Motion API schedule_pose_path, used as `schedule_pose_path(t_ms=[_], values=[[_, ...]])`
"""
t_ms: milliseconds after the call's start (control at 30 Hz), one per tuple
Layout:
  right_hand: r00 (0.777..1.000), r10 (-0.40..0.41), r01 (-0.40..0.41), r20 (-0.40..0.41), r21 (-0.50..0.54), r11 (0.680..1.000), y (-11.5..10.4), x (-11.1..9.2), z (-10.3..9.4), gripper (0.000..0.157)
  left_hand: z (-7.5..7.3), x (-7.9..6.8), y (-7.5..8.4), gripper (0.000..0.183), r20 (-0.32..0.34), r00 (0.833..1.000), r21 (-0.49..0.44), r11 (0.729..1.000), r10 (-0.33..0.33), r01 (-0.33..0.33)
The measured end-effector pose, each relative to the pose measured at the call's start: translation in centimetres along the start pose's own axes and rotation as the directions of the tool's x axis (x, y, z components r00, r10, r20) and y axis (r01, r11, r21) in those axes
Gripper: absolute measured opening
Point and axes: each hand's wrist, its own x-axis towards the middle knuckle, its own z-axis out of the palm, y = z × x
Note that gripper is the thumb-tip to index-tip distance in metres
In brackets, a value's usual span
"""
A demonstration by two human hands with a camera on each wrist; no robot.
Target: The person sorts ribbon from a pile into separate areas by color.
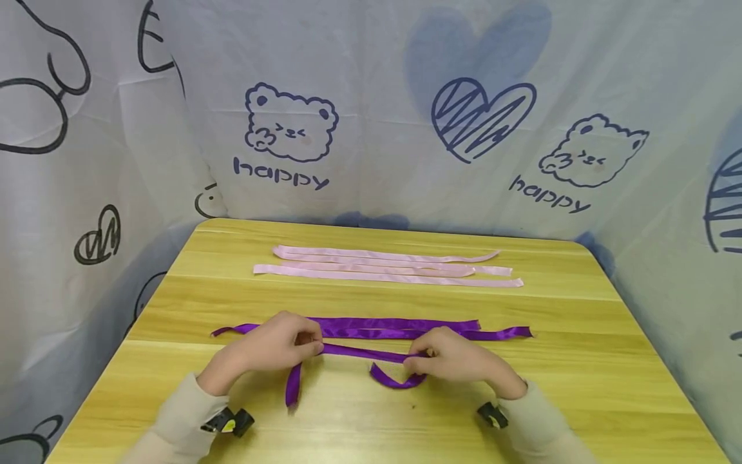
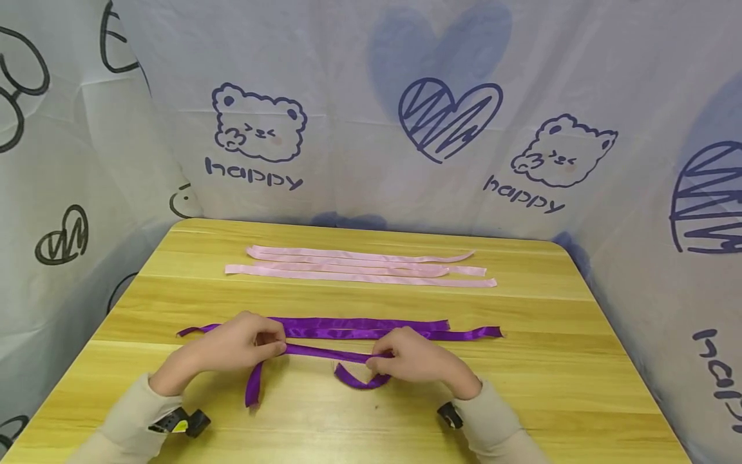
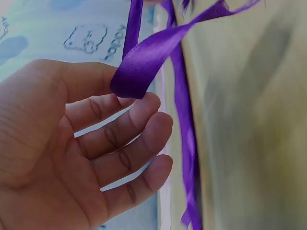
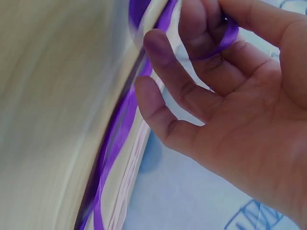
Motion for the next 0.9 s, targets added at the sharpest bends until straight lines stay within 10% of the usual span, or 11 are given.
schedule_pose_path(t_ms=[900], values=[[0.966,0.213,-0.140,-0.146,0.398,0.907,3.9,-3.8,-4.3,0.053,-2.6,-2.1,-1.0,0.016,-0.022,0.995,0.014,0.995,-0.102,0.102]])
